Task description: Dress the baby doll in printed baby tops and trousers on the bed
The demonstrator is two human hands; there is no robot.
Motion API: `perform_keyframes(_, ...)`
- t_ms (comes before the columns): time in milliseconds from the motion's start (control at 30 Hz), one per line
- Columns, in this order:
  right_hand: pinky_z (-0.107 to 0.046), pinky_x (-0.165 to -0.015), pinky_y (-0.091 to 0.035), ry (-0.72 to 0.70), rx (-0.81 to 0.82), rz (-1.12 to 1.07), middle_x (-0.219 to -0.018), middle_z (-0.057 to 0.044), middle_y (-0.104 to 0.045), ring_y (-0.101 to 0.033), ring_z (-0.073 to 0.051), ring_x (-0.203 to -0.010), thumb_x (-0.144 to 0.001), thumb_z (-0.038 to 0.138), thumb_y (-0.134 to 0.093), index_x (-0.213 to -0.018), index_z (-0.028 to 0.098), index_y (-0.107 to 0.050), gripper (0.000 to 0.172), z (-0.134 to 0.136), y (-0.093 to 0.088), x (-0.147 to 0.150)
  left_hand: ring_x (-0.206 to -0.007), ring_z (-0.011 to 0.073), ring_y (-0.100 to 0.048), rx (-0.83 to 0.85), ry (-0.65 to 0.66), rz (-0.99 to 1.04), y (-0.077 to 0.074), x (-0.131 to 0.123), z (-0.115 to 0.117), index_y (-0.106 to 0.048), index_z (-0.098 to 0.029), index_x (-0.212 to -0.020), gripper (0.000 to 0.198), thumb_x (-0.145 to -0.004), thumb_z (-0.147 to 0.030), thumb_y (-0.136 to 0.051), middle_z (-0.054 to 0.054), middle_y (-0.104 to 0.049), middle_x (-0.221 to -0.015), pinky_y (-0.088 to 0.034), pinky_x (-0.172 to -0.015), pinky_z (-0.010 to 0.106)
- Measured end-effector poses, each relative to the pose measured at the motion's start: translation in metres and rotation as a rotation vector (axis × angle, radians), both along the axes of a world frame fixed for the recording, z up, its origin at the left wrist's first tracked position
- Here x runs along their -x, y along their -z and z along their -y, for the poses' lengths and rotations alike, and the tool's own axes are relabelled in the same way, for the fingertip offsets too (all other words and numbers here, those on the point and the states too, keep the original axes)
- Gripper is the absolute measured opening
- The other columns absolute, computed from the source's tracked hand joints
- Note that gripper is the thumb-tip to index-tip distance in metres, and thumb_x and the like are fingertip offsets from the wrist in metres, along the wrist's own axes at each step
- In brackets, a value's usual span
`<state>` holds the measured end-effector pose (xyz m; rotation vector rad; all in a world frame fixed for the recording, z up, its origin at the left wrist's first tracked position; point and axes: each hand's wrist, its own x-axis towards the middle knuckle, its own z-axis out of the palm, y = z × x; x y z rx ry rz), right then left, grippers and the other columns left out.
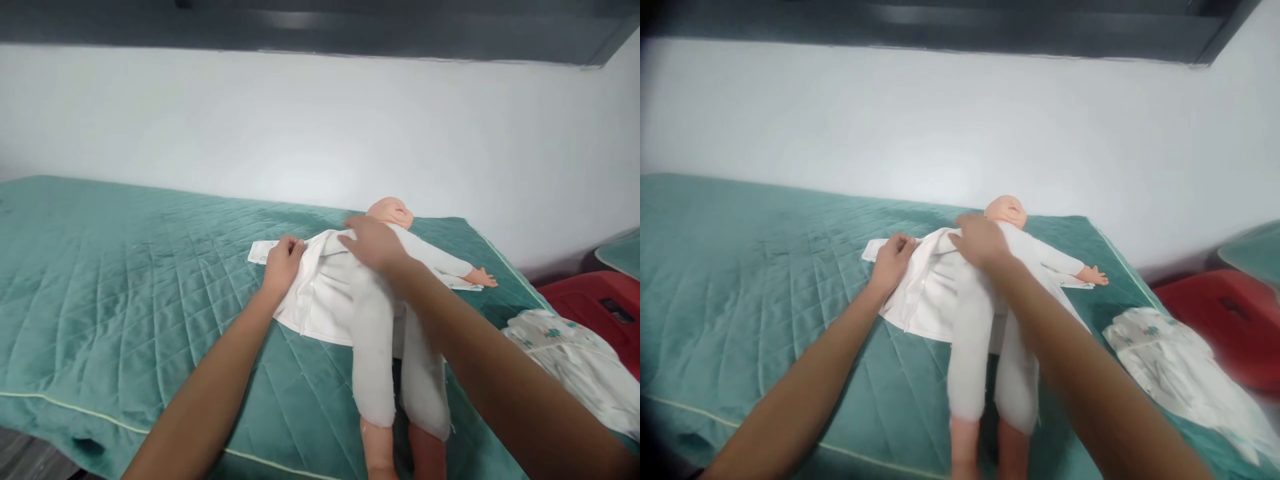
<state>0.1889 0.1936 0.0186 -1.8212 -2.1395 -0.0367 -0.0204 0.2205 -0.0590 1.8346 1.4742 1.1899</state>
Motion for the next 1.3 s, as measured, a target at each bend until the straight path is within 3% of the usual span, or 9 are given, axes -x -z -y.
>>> perform_keyframes(133,-0.043,-0.097,-0.046,0.246,-0.28,-0.3,-0.123,-0.016,-0.064,-0.059,-0.03,-0.112,-0.089,0.033,-0.052,-0.112,0.017,-0.065,0.03,0.026,0.007,-0.064,-0.09,0.0261,-0.067,0.049,-0.027,-0.327,-0.001,-0.002,0.005,-0.067,-0.021,-0.092,0.032,-0.095,-0.046,-0.048,0.008,-0.075,-0.091,-0.043,-0.074,0.032)
perform_keyframes(233,-0.041,-0.089,-0.046,0.532,-0.34,-0.446,-0.108,-0.016,-0.067,-0.062,-0.028,-0.097,-0.089,0.037,-0.048,-0.111,0.014,-0.064,0.035,0.048,0.03,-0.1,-0.095,0.0272,-0.068,0.086,-0.023,-0.351,-0.005,-0.005,0.008,-0.07,-0.022,-0.095,0.036,-0.095,-0.05,-0.046,0.009,-0.076,-0.097,-0.044,-0.079,0.033)
perform_keyframes(367,-0.038,-0.077,-0.045,0.549,-0.148,-0.465,-0.085,-0.011,-0.07,-0.062,-0.028,-0.083,-0.092,0.05,-0.042,-0.11,0.018,-0.064,0.043,0.068,0.047,-0.116,-0.096,0.0252,-0.066,0.132,0.07,-0.175,-0.015,-0.007,0.013,-0.071,-0.02,-0.09,0.043,-0.092,-0.055,-0.046,0.008,-0.076,-0.1,-0.045,-0.084,0.033)
perform_keyframes(500,-0.042,-0.081,-0.043,0.557,-0.093,-0.383,-0.096,-0.015,-0.073,-0.063,-0.032,-0.091,-0.095,0.051,-0.036,-0.112,0.019,-0.066,0.047,0.075,0.041,-0.112,-0.084,0.0242,-0.064,0.282,0.172,-0.024,-0.031,-0.014,0.018,-0.069,-0.017,-0.079,0.048,-0.084,-0.063,-0.054,0.006,-0.073,-0.084,-0.045,-0.074,0.032)
perform_keyframes(633,-0.042,-0.085,-0.044,0.578,-0.098,-0.517,-0.099,-0.014,-0.074,-0.064,-0.032,-0.097,-0.094,0.052,-0.038,-0.116,0.022,-0.068,0.047,0.077,0.038,-0.111,-0.072,0.0208,-0.058,0.358,0.192,0.055,-0.045,-0.031,0.019,-0.065,-0.017,-0.075,0.041,-0.077,-0.057,-0.065,0.003,-0.065,-0.071,-0.041,-0.067,0.03)
perform_keyframes(800,-0.043,-0.091,-0.045,0.466,-0.067,-0.757,-0.102,-0.009,-0.074,-0.065,-0.029,-0.099,-0.09,0.058,-0.049,-0.125,0.027,-0.066,0.05,0.077,0.045,-0.107,-0.071,0.0165,-0.05,0.253,0.18,0.012,-0.054,-0.059,0.019,-0.055,-0.018,-0.069,0.032,-0.078,-0.048,-0.063,-0.001,-0.055,-0.07,-0.036,-0.067,0.029)
perform_keyframes(967,-0.048,-0.097,-0.046,0.354,-0.042,-0.857,-0.113,-0.011,-0.072,-0.066,-0.03,-0.104,-0.087,0.062,-0.052,-0.136,0.024,-0.057,0.062,0.075,0.05,-0.092,-0.07,0.0143,-0.048,0.196,0.118,0.029,-0.063,-0.08,0.013,-0.057,-0.018,-0.073,0.023,-0.081,-0.039,-0.059,-0.002,-0.055,-0.072,-0.035,-0.065,0.027)
perform_keyframes(1133,-0.051,-0.112,-0.038,0.234,-0.088,-0.799,-0.136,-0.014,-0.061,-0.055,-0.031,-0.129,-0.088,0.062,-0.054,-0.141,0.025,-0.054,0.065,0.074,0.053,-0.081,-0.068,0.0147,-0.051,0.184,0.078,-0.028,-0.073,-0.088,0.004,-0.059,-0.018,-0.071,0.015,-0.078,-0.03,-0.061,-0.001,-0.06,-0.07,-0.035,-0.064,0.028)
perform_keyframes(1300,-0.048,-0.122,-0.029,0.073,0.08,-0.922,-0.156,-0.006,-0.044,-0.043,-0.027,-0.143,-0.093,0.065,-0.045,-0.148,0.03,-0.043,0.066,0.077,0.057,-0.068,-0.072,0.0165,-0.055,0.101,0.049,-0.068,-0.079,-0.09,0.003,-0.062,-0.018,-0.078,0.015,-0.083,-0.032,-0.056,0.002,-0.065,-0.078,-0.039,-0.068,0.029)
